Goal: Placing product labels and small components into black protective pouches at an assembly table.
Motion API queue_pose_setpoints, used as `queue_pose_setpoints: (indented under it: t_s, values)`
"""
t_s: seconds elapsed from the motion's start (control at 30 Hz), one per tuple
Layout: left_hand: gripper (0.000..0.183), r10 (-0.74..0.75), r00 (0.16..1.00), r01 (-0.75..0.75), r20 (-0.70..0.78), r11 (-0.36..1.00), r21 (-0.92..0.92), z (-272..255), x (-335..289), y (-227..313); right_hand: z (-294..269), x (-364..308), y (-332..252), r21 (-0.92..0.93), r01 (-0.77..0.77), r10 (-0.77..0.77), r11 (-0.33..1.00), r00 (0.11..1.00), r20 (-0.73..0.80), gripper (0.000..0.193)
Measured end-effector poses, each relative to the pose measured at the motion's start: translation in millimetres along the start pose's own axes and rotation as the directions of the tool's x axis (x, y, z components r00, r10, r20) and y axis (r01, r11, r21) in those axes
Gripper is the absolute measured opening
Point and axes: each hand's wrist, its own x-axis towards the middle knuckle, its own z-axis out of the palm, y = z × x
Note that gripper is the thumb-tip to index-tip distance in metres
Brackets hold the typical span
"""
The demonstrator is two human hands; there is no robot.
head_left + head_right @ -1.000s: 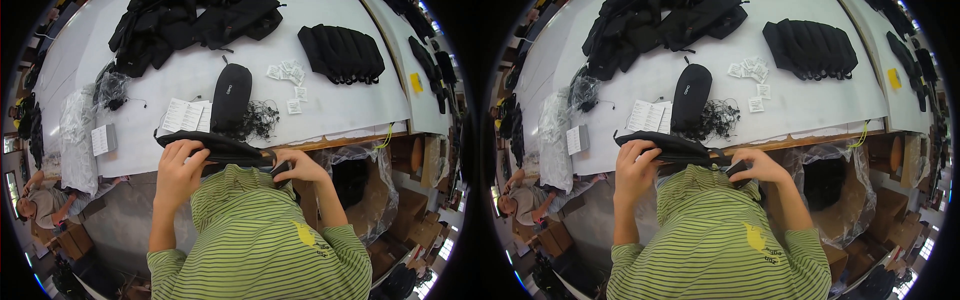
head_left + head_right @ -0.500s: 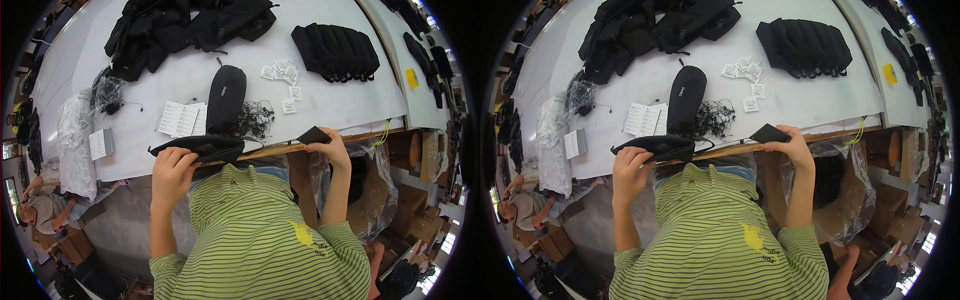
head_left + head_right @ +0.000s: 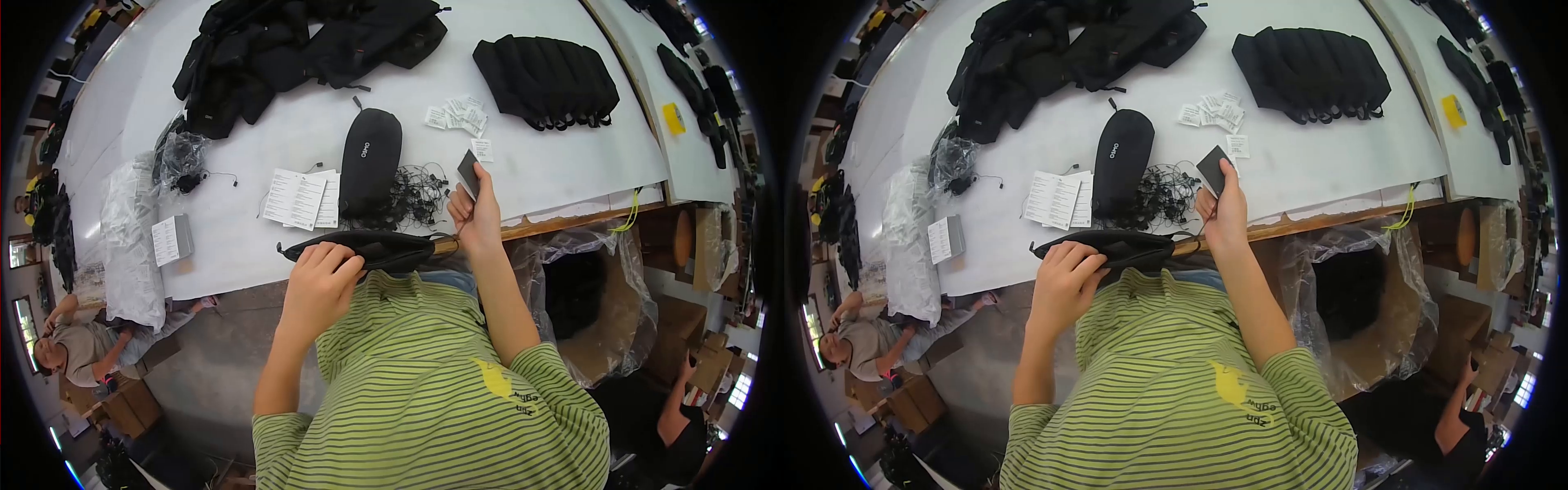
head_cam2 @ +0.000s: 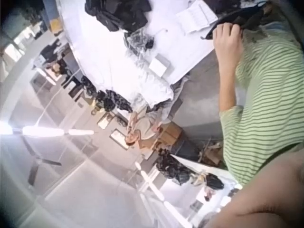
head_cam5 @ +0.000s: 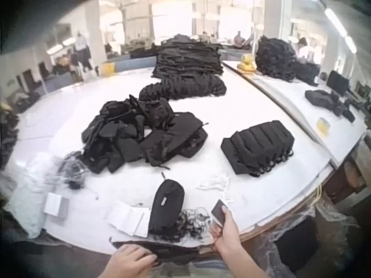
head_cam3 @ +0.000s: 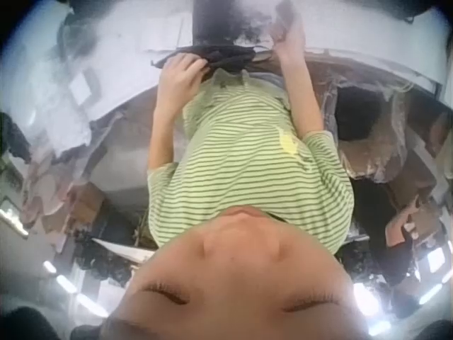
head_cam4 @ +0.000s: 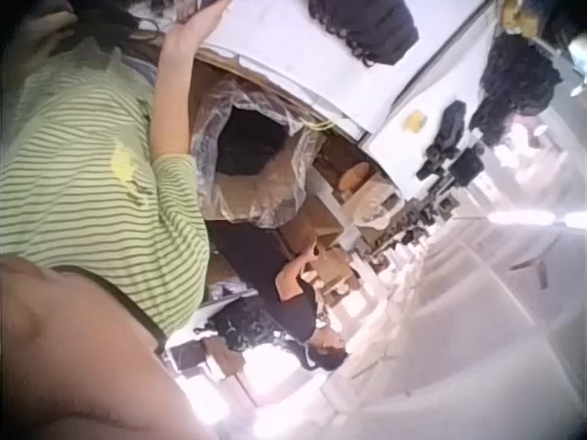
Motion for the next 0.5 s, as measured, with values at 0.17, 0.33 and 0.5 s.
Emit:
queue_pose_setpoints:
  t_s: [0.17, 0.33, 0.5]
  values:
    - [0.018, -0.024, 1.000, 0.024, 0.016, 1.000, -0.003, -0.6, -4.3, 1.2, 8.7, 7.8, -5.4, -0.268, 0.303, -0.333, 0.915, 0.940, -0.075, 0.031]
    - [0.023, -0.019, 0.998, 0.025, 0.060, 0.995, -0.099, -0.6, 2.7, 12.7, 22.0, -51.4, -27.0, -0.828, 0.468, -0.037, 0.308, 0.876, 0.481, 0.040]
    - [0.024, 0.192, 0.981, -0.192, 0.023, 0.981, -0.013, 8.9, 8.2, 16.2, 20.9, -78.2, -28.3, -0.655, 0.624, 0.244, -0.427, 0.777, 0.581, 0.045]
